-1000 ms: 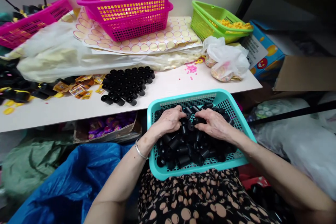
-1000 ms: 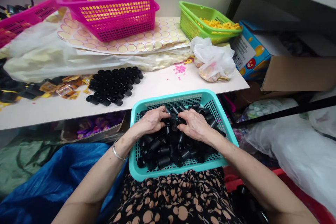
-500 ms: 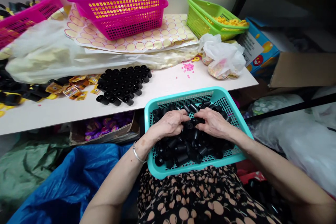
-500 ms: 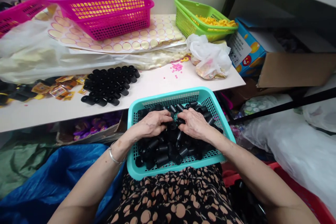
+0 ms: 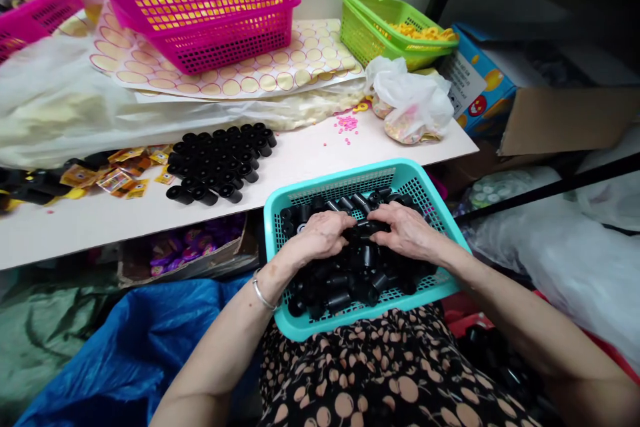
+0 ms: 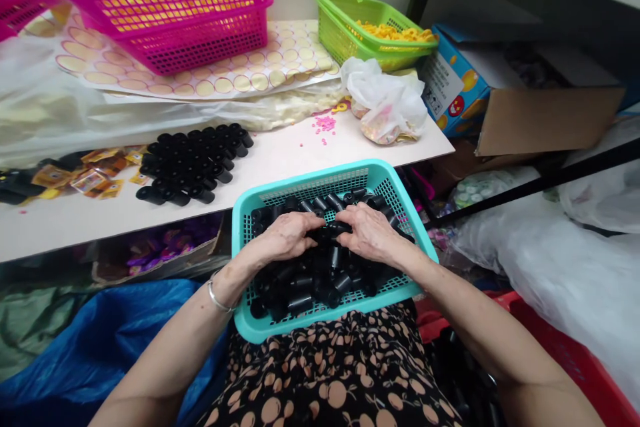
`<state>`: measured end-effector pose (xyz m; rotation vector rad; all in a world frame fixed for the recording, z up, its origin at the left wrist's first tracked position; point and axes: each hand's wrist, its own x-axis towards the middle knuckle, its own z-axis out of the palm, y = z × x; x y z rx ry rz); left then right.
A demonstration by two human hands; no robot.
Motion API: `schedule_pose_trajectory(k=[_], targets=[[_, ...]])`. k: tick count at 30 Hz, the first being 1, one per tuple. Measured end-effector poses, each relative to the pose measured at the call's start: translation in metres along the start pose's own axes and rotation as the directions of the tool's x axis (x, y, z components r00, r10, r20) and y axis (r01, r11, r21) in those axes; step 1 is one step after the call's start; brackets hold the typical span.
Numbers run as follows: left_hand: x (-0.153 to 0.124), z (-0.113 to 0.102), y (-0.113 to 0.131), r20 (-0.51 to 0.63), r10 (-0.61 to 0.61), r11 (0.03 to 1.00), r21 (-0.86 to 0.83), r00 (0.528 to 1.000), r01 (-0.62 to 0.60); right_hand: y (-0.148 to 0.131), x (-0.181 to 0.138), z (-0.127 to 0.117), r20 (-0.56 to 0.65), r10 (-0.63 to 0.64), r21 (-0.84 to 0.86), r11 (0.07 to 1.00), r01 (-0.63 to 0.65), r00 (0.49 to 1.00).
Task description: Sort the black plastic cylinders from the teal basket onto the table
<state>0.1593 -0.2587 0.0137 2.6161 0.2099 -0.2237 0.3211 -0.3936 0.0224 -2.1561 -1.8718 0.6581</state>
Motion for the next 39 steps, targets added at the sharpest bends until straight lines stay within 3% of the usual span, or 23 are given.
schedule_pose_trajectory(k=[6,8,10,12,15,18,22,24,30,35,39], targets=[[0.005,0.005,0.003,0.001,0.043,0.999,0.006,0.999,-0.043,0.003,0.0,0.002,-0.009,-0.016,0.009,1.0,0.016,1.0],[0.008,0.005,0.004,-0.032,0.019,0.994,-0.107,0.999,-0.022,0.004,-0.002,0.0,-0.02,-0.03,0.032,0.999,0.031,0.999],[0.009,0.005,0.004,-0.041,-0.097,0.948,-0.307,0.994,0.08,0.004,-0.006,-0.002,-0.038,-0.041,0.065,0.997,0.044,0.998],[0.009,0.003,0.003,-0.052,-0.24,0.802,-0.573,0.97,0.168,0.003,-0.009,-0.004,-0.057,-0.047,0.097,0.994,0.053,0.997],[0.005,0.0,-0.001,-0.065,-0.359,0.465,-0.877,0.931,0.118,0.0,-0.011,-0.006,-0.072,-0.061,0.128,0.989,0.07,0.996],[0.001,-0.002,-0.005,-0.015,-0.403,0.242,-0.966,0.915,0.09,-0.007,-0.011,-0.008,-0.086,-0.084,0.155,0.983,0.096,0.993],[-0.001,-0.003,-0.007,0.003,-0.402,0.09,-0.995,0.915,0.043,-0.018,-0.011,-0.012,-0.093,-0.099,0.188,0.975,0.115,0.991],[-0.002,-0.004,-0.007,-0.012,-0.41,0.085,-0.996,0.912,0.025,-0.019,-0.01,-0.014,-0.098,-0.095,0.18,0.977,0.112,0.991],[-0.005,-0.005,-0.008,-0.002,-0.45,0.25,-0.96,0.893,0.123,-0.005,-0.011,-0.014,-0.101,0.003,0.052,0.999,0.003,0.995],[-0.008,-0.003,-0.006,-0.03,-0.4,0.202,-0.978,0.916,0.056,-0.011,-0.017,-0.015,-0.136,-0.079,0.132,0.986,0.097,0.988],[-0.007,-0.003,0.001,-0.064,-0.428,0.169,-0.986,0.901,0.011,-0.023,-0.016,-0.018,-0.172,-0.109,0.086,0.988,0.125,0.979]])
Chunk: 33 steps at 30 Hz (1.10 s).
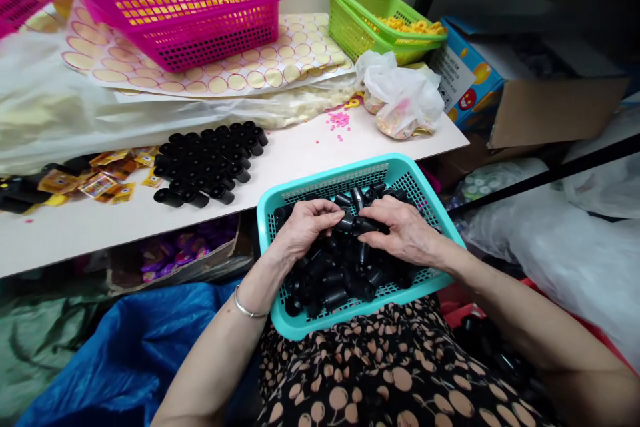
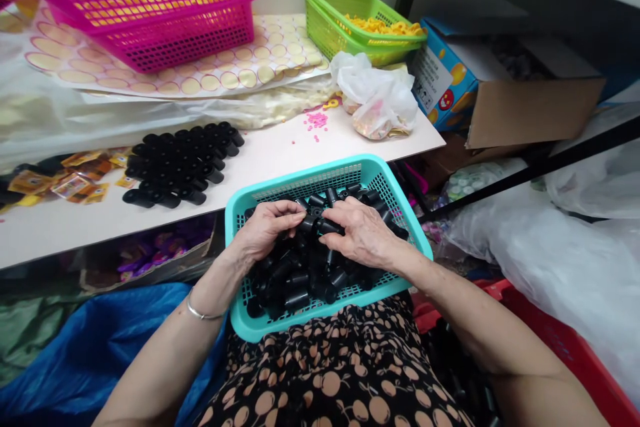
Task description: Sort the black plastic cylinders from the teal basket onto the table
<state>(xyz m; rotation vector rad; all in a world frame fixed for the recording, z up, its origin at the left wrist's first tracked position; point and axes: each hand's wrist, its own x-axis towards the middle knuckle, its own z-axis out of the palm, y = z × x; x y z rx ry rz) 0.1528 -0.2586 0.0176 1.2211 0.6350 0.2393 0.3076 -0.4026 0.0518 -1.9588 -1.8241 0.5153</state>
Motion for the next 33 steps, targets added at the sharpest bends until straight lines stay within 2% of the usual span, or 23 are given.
schedule_pose_trajectory(k=[4,8,12,20,23,27,30,33], targets=[[-0.001,0.004,0.0,-0.04,0.02,1.0,0.014,0.999,-0.019,-0.001,0.002,0.0,0.014,-0.035,-0.05,0.998,0.035,0.999],[0.0,0.003,-0.001,-0.104,0.006,0.999,-0.05,0.995,-0.011,0.001,0.003,0.002,0.029,-0.019,-0.076,0.997,0.021,0.999],[0.001,0.001,-0.001,-0.096,0.012,0.999,-0.045,0.995,-0.016,-0.002,0.006,0.003,0.031,0.021,-0.073,0.997,-0.019,0.999],[-0.004,-0.001,-0.001,-0.124,0.022,0.995,-0.096,0.992,-0.034,-0.01,0.019,0.004,0.041,-0.021,-0.11,0.994,0.025,0.999],[-0.006,0.001,0.001,-0.128,0.031,0.994,-0.104,0.991,-0.045,-0.012,0.024,0.009,-0.021,0.029,0.022,0.999,-0.028,0.999],[-0.008,0.003,0.002,-0.186,-0.007,0.973,-0.227,0.983,-0.036,-0.014,0.031,0.017,-0.076,0.126,0.395,0.914,-0.086,0.989],[-0.008,0.0,0.003,-0.23,-0.033,0.935,-0.351,0.973,-0.051,-0.016,0.04,0.022,-0.136,0.077,0.532,0.847,0.007,0.988],[-0.008,-0.008,0.005,-0.268,-0.013,0.901,-0.422,0.963,-0.106,-0.021,0.054,0.025,-0.257,0.005,0.516,0.846,0.133,0.967]])
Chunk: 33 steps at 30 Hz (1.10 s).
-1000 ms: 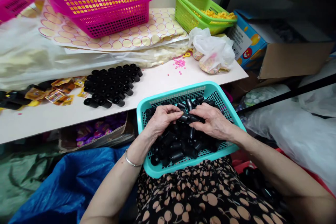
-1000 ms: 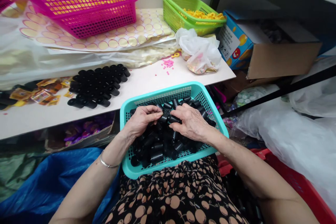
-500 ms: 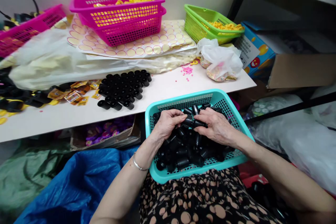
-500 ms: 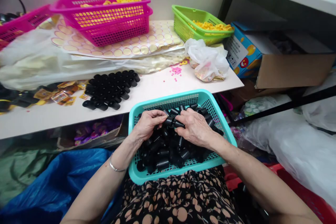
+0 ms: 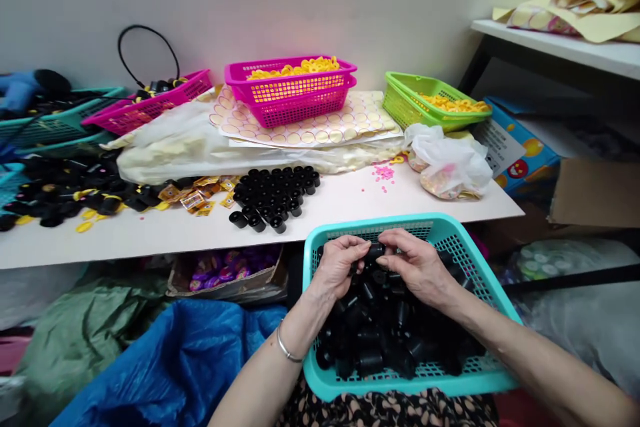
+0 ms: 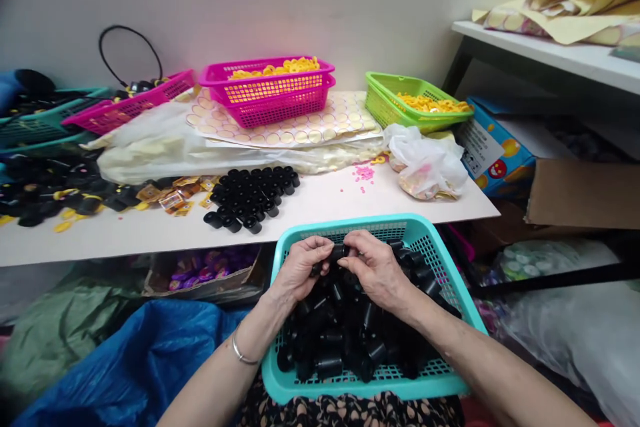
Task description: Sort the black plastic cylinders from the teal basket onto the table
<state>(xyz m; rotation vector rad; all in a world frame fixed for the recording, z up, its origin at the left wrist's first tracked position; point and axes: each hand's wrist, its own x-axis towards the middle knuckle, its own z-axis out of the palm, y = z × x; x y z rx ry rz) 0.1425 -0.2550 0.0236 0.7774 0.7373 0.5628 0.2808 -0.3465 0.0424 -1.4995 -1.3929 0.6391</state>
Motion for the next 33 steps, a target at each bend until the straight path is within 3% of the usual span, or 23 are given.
schedule_pose_trajectory(k=[3,8,12,16,20,23,26,28,31,33], targets=[[0.003,-0.009,0.008,-0.022,0.03,0.997,-0.073,0.999,-0.032,-0.004,0.018,0.008,0.006,-0.083,-0.1,0.991,0.083,0.997],[0.006,-0.03,0.028,-0.146,0.045,0.979,-0.189,0.988,-0.072,-0.014,0.067,0.025,0.189,-0.008,-0.221,0.974,0.05,0.982],[-0.002,-0.052,0.046,-0.212,-0.02,0.924,-0.377,0.977,-0.063,-0.005,0.121,0.046,0.181,-0.011,-0.5,0.86,0.101,0.983],[-0.016,-0.071,0.052,-0.22,-0.042,0.853,-0.515,0.975,-0.079,0.012,0.161,0.076,0.244,0.048,-0.551,0.829,0.098,0.969],[-0.024,-0.072,0.05,-0.216,-0.046,0.84,-0.536,0.975,-0.079,0.017,0.178,0.096,0.256,0.084,-0.56,0.825,0.077,0.963],[-0.024,-0.066,0.048,-0.27,-0.02,0.85,-0.511,0.963,-0.126,0.011,0.176,0.092,0.244,0.089,-0.549,0.833,0.062,0.966],[-0.024,-0.063,0.046,-0.308,0.014,0.868,-0.468,0.951,-0.164,0.002,0.155,0.07,0.241,0.093,-0.533,0.844,0.051,0.966],[-0.026,-0.066,0.044,-0.262,0.023,0.892,-0.431,0.965,-0.138,-0.004,0.13,0.054,0.331,0.098,-0.467,0.882,0.072,0.939],[-0.029,-0.072,0.04,-0.157,0.043,0.936,-0.338,0.987,-0.094,-0.006,0.087,0.04,0.629,0.07,-0.291,0.945,0.151,0.774],[-0.031,-0.073,0.038,-0.124,0.049,0.964,-0.253,0.991,-0.079,-0.002,0.062,0.042,0.737,0.012,-0.287,0.911,0.296,0.676]])
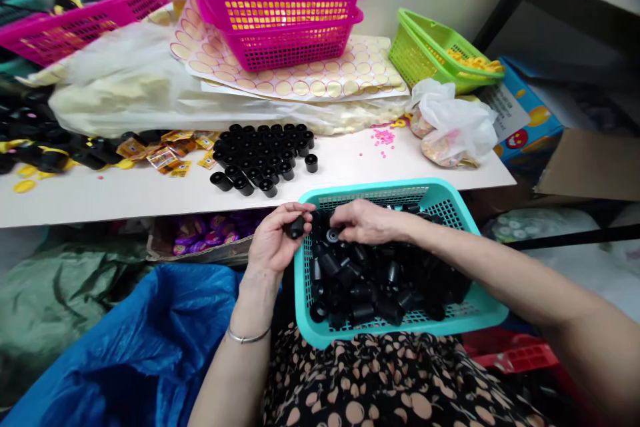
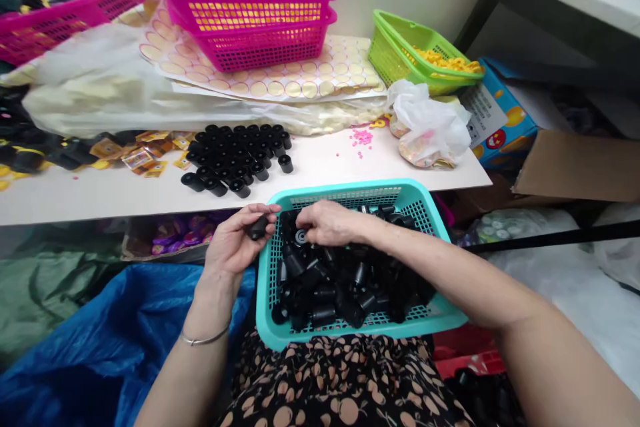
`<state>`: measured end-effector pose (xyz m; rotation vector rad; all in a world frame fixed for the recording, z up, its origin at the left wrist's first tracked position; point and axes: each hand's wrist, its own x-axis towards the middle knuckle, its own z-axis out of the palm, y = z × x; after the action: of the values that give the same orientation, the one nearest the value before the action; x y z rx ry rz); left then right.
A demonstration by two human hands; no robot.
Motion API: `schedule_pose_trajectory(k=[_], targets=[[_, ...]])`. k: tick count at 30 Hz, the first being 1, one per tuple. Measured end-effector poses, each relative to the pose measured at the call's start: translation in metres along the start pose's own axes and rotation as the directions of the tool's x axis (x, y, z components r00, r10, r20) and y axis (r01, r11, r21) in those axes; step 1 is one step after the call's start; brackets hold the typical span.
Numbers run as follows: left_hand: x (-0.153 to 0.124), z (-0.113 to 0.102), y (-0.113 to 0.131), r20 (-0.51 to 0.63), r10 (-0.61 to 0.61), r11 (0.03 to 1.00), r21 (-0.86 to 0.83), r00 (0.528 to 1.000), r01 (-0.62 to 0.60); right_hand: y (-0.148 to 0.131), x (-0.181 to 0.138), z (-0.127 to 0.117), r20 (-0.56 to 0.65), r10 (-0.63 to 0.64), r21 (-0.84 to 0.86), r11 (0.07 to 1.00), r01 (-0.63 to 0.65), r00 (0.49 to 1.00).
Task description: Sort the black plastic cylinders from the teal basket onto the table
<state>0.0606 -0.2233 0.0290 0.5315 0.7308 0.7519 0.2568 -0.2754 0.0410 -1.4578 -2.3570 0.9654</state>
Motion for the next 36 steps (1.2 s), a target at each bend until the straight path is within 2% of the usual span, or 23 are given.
schedule_pose_trajectory(k=[2,4,6,8,14,16,18,19,22,24,27,31,34,36], targets=[[-0.001,0.001,-0.002,0.0,0.005,0.997,0.074,1.0,-0.005,-0.001,-0.004,0.019,0.009,-0.041,-0.201,0.979,0.042,0.999],[-0.002,0.004,-0.003,-0.002,0.025,0.993,0.118,1.0,-0.024,0.001,-0.003,0.032,-0.026,-0.008,-0.337,0.942,-0.001,1.0],[-0.003,0.008,-0.003,0.0,0.047,0.988,0.148,0.999,-0.047,0.002,0.0,0.038,-0.055,0.043,-0.359,0.932,-0.06,0.998],[-0.004,0.01,-0.005,-0.009,0.078,0.981,0.18,0.997,-0.075,0.002,0.002,0.038,-0.054,0.051,-0.331,0.941,-0.066,0.997],[-0.006,0.014,-0.011,-0.041,0.093,0.975,0.205,0.995,-0.083,-0.002,0.005,0.031,0.025,-0.058,-0.308,0.949,0.063,0.998],[-0.007,0.014,-0.011,-0.026,0.077,0.977,0.201,0.997,-0.071,0.002,0.002,0.028,-0.028,-0.044,-0.175,0.984,0.038,0.999],[-0.009,0.013,-0.01,-0.007,0.073,0.974,0.216,0.997,-0.07,0.01,-0.006,0.024,-0.134,0.035,0.082,0.996,-0.024,0.99],[-0.01,0.012,-0.01,-0.003,0.076,0.971,0.228,0.997,-0.074,0.015,-0.012,0.021,-0.169,0.102,0.238,0.97,-0.06,0.98],[-0.011,0.012,-0.01,-0.015,0.105,0.963,0.252,0.994,-0.098,0.028,-0.03,0.017,-0.127,0.283,0.638,0.757,-0.14,0.951],[-0.01,0.015,-0.014,-0.002,0.092,0.958,0.273,0.996,-0.088,0.031,-0.039,0.018,-0.073,0.333,0.785,0.601,-0.151,0.94],[-0.009,0.021,-0.022,0.048,0.053,0.942,0.33,0.997,-0.066,0.029,-0.044,0.023,-0.054,0.355,0.884,0.451,-0.12,0.933],[-0.012,0.027,-0.035,0.06,0.07,0.894,0.438,0.996,-0.09,0.024,-0.042,0.031,-0.069,0.391,0.942,0.328,-0.069,0.918],[-0.014,0.03,-0.043,0.009,0.109,0.899,0.427,0.994,-0.102,0.021,-0.042,0.035,-0.075,0.414,0.951,0.303,-0.059,0.907],[-0.014,0.033,-0.047,-0.043,0.109,0.955,0.282,0.993,-0.092,0.019,-0.042,0.036,-0.11,0.418,0.938,0.345,-0.046,0.902]])
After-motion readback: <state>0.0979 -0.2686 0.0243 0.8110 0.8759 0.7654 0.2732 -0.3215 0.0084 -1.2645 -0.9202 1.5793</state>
